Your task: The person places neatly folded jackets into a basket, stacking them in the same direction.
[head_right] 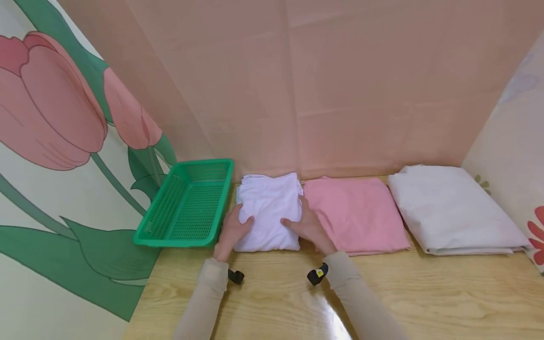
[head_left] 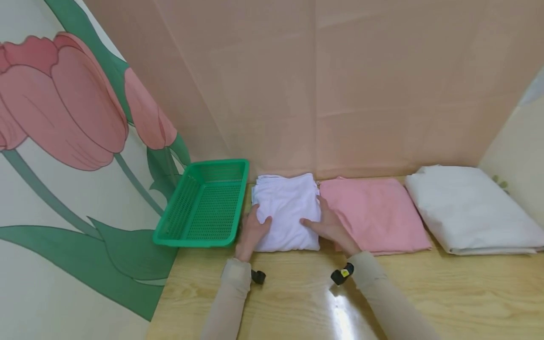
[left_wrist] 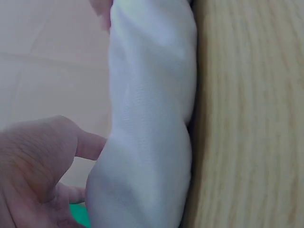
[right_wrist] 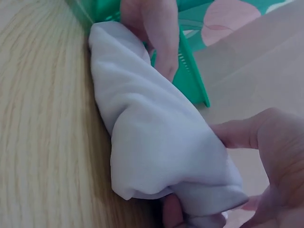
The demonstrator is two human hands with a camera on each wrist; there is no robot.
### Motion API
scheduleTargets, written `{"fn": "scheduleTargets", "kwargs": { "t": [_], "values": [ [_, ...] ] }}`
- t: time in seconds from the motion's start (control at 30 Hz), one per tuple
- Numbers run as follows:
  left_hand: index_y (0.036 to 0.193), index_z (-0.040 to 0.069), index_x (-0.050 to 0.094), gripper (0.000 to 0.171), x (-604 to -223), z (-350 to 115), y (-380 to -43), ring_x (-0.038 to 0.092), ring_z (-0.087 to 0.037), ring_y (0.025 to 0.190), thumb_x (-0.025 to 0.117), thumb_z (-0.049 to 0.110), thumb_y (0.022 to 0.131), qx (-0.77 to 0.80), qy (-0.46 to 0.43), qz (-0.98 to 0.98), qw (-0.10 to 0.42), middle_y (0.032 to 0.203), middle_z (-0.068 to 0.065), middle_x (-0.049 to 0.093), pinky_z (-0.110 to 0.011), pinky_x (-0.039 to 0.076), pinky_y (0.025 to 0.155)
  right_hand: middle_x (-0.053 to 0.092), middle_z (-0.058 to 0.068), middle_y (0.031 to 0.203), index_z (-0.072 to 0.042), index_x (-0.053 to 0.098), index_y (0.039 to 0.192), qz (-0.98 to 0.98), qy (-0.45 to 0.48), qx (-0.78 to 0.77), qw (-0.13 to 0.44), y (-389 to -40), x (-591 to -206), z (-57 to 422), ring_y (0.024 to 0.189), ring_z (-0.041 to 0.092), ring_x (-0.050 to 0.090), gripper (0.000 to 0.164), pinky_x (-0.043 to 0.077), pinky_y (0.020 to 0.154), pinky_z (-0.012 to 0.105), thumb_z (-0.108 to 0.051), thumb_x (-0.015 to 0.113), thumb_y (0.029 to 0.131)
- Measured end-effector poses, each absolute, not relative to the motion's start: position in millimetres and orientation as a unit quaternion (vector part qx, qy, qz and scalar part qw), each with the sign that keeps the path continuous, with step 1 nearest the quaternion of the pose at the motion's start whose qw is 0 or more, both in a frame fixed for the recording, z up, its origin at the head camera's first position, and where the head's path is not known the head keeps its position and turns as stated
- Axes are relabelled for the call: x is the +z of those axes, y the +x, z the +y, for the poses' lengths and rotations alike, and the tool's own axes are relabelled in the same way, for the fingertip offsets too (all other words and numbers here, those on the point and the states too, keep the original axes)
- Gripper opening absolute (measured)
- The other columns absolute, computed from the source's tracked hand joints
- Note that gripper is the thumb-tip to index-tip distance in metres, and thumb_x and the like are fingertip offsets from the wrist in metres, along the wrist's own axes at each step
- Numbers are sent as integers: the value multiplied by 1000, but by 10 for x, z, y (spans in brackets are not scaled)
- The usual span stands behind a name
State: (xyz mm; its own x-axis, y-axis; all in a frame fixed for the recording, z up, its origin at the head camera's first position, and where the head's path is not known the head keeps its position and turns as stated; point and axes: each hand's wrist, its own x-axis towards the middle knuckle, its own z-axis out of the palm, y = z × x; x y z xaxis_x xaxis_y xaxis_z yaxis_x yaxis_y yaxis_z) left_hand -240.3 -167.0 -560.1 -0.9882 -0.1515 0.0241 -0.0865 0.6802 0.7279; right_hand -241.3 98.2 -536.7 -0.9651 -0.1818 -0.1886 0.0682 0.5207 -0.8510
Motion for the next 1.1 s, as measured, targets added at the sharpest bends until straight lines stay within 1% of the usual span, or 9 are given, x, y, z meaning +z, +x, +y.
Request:
{"fn": "scheduleTargets", "kwargs": {
  "t": [0.17, 0.27, 0.33, 0.47, 0.6, 0.73, 0.87, 0.97, 1.1],
  "values": [
    [151, 7, 52, 59, -5483, -1647, -2373, 57, -47, 134, 70, 24, 98, -406, 65, -911, 27, 147, -28, 60, -58, 48, 112, 10, 19, 179, -34, -1, 173, 837, -40, -523, 154, -2444, -5359, 1002, 161, 47, 16, 111, 19, 125, 73, -49, 76, 94],
    [154, 9, 49, 59, -5463, -1653, -2379, 54, -44, 140, 68, 22, 99, -418, 66, -906, 16, 153, -26, 56, -57, 45, 116, 5, 14, 181, -33, 1, 173, 831, -58, -530, 159, -2466, -5357, 1017, 164, 43, 9, 108, 13, 128, 70, -44, 76, 96],
    [156, 9, 47, 61, -5458, -1660, -2384, 50, -44, 144, 66, 20, 99, -442, 69, -894, 8, 158, -25, 52, -58, 42, 119, 4, 13, 181, -31, 5, 173, 832, -72, -526, 162, -2478, -5358, 1031, 164, 42, 7, 103, 11, 128, 69, -42, 74, 97],
    [162, 14, 39, 70, -5441, -1666, -2384, 41, -46, 151, 62, 18, 97, -501, 75, -862, -9, 167, -25, 40, -61, 35, 123, 11, 13, 180, -29, 21, 171, 827, -75, -528, 178, -2487, -5373, 1063, 164, 40, 11, 91, 12, 129, 67, -41, 74, 98],
    [165, 20, 36, 73, -5433, -1653, -2376, 34, -45, 155, 60, 16, 96, -533, 67, -843, -23, 172, -21, 33, -62, 30, 125, 18, 17, 178, -28, 29, 169, 824, -63, -531, 187, -2484, -5384, 1083, 162, 42, 18, 87, 15, 129, 68, -38, 76, 96],
    [160, 23, 47, 65, -5447, -1637, -2375, 35, -42, 155, 59, 16, 97, -548, 57, -834, -27, 171, -17, 36, -64, 29, 125, 22, 19, 176, -28, 33, 168, 825, -57, -533, 180, -2474, -5380, 1095, 160, 43, 22, 87, 18, 128, 68, -36, 78, 94],
    [151, 20, 58, 60, -5486, -1630, -2371, 41, -39, 150, 62, 11, 91, -562, 53, -825, -13, 165, -18, 45, -63, 33, 122, 28, 19, 174, -29, 37, 166, 809, -55, -557, 177, -2474, -5393, 1100, 157, 42, 30, 84, 24, 127, 64, -36, 80, 94],
    [147, 19, 62, 59, -5517, -1636, -2364, 42, -37, 148, 64, 7, 89, -573, 45, -818, 1, 163, -18, 48, -61, 33, 122, 29, 18, 174, -30, 40, 164, 794, -51, -579, 177, -2474, -5410, 1098, 156, 40, 32, 82, 25, 127, 62, -40, 81, 94],
    [146, 19, 64, 54, -5547, -1651, -2363, 43, -36, 148, 65, 9, 93, -586, 30, -810, 20, 162, -17, 50, -60, 33, 123, 25, 16, 175, -30, 41, 163, 780, -44, -599, 177, -2481, -5423, 1085, 156, 39, 29, 79, 24, 128, 63, -42, 79, 95]
  ]
}}
